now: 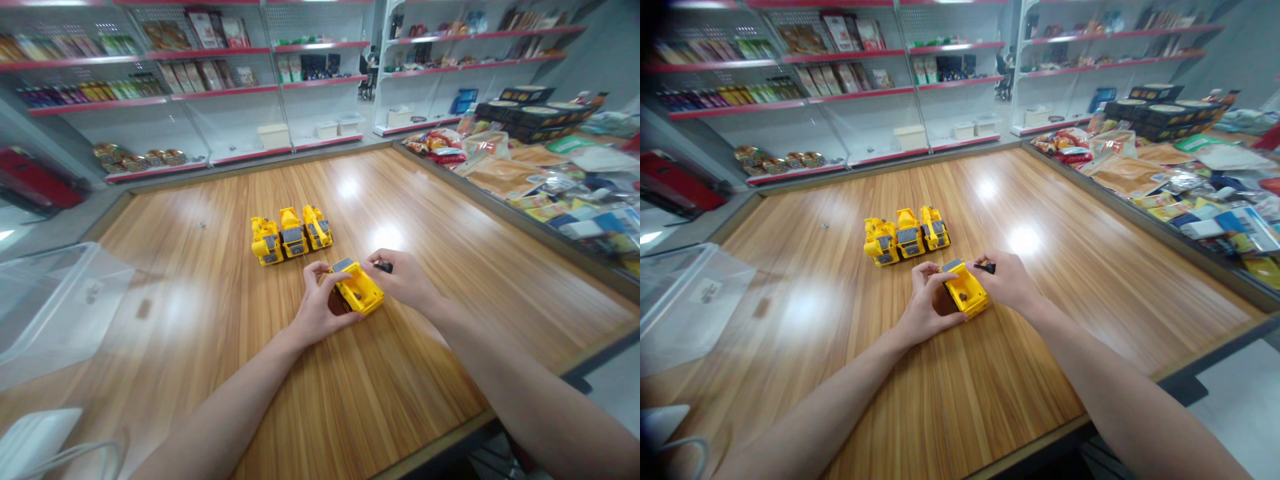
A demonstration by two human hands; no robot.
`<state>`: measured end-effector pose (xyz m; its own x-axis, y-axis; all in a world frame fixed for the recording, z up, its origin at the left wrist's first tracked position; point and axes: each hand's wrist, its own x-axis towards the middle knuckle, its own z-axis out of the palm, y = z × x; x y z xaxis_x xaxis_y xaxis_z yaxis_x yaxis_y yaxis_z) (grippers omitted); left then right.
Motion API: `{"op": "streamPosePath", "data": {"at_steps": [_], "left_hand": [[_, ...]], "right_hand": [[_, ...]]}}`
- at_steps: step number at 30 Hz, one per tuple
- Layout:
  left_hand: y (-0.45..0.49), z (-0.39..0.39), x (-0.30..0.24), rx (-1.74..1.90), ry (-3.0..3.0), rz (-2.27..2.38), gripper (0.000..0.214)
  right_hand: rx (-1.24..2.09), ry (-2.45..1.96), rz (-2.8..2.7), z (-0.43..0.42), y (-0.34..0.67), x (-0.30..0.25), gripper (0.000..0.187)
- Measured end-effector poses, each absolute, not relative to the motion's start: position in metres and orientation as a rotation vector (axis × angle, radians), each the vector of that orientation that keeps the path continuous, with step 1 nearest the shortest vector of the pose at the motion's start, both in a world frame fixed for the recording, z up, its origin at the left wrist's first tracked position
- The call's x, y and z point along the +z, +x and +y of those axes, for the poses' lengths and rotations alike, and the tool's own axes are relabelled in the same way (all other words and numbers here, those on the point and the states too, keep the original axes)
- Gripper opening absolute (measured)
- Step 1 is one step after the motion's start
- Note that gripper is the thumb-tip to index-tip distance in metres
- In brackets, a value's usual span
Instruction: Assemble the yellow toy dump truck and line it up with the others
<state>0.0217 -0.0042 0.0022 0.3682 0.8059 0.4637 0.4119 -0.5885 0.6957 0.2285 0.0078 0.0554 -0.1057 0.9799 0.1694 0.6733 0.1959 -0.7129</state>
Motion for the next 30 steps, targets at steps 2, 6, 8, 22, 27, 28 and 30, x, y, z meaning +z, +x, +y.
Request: {"op": "streamPosePath", "data": {"at_steps": [2, 6, 8, 22, 27, 28, 30], "left_hand": [[0.022, -0.003, 0.002, 1.159, 2.165, 1.103, 0.064], [0.022, 0.000, 0.000, 1.272, 2.122, 1.244, 0.055], [0.021, 0.001, 0.000, 1.294, 2.102, 1.297, 0.051], [0.016, 0.001, 0.005, 1.310, 2.225, 1.064, 0.062], [0.015, 0.003, 0.002, 1.219, 2.219, 1.008, 0.050], [0.015, 0.003, 0.002, 1.188, 2.222, 0.986, 0.045], [0.015, 0.003, 0.001, 1.161, 2.215, 0.948, 0.037]], "right_hand": [[0.582, -1.541, -1.834, 0.008, 0.231, 0.059, 0.038], [0.631, -1.523, -1.876, 0.008, 0.231, 0.060, 0.035], [0.680, -1.520, -1.909, 0.007, 0.229, 0.058, 0.033], [0.567, -1.438, -1.909, 0.013, 0.231, 0.043, 0.025], [0.636, -1.400, -1.915, 0.013, 0.230, 0.039, 0.026], [0.656, -1.387, -1.920, 0.013, 0.230, 0.039, 0.027], [0.693, -1.372, -1.912, 0.014, 0.230, 0.038, 0.029]]}}
